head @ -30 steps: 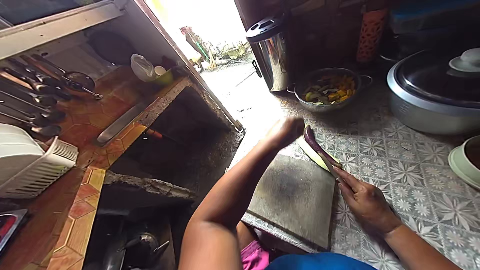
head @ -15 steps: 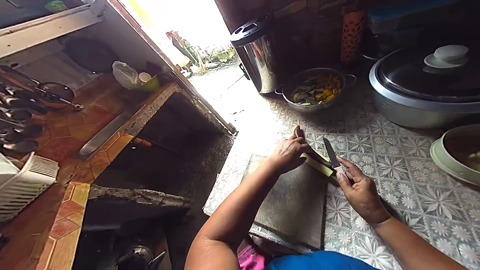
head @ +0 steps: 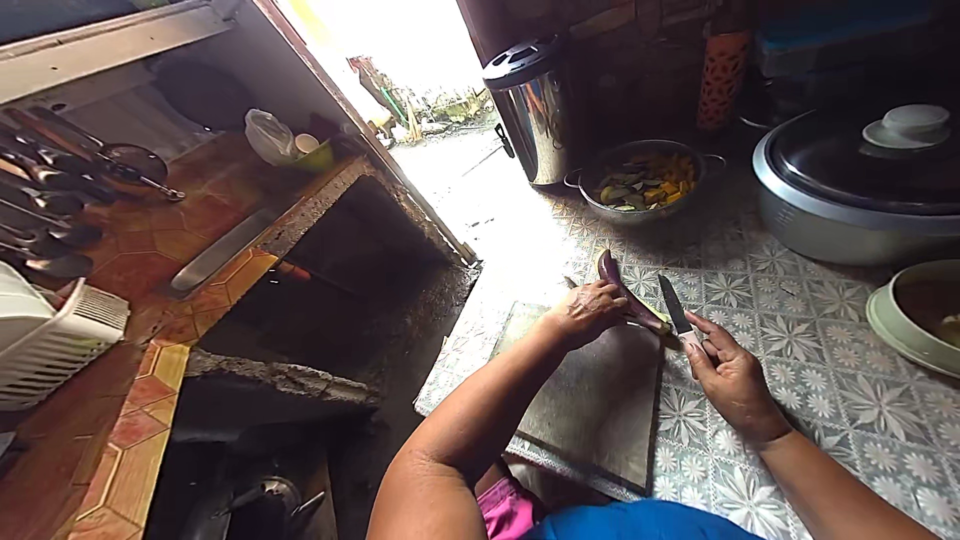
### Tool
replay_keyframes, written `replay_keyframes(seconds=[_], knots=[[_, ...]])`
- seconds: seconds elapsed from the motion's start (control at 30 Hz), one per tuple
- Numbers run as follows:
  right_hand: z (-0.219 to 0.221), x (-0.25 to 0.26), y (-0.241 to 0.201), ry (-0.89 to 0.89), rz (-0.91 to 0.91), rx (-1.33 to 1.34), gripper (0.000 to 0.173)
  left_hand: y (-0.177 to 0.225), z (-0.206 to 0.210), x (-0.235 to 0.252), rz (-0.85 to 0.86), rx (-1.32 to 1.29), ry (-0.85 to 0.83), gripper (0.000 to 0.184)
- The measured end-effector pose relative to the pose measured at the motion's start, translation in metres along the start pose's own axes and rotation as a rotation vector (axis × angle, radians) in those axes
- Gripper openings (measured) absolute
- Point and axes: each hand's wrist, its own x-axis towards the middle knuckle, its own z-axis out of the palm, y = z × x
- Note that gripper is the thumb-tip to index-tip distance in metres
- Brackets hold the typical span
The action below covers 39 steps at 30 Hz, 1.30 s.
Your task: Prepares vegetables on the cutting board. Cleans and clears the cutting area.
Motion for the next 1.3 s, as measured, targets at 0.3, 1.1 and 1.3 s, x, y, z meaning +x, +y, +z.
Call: replay_keyframes(seconds=[0.3, 1.1, 1.3], knots=[[-0.002, -0.001, -0.001, -0.118, 0.010, 0.000, 0.047, 0.046, -0.038, -0.080, -0.649, -0.534, 0.215, 0.031], [0.071, -0.026, -0.056, -0.396, -0.542, -0.735, 0.045, 0.083, 0.036, -0.116, -0.846, -0.536, 0.148, 0.067], [0.072, -0.024, -0.061, -0.441, -0.546, -0.737, 0.045, 0.081, 0.029, -0.115, -0.849, -0.565, 0.070, 0.066]])
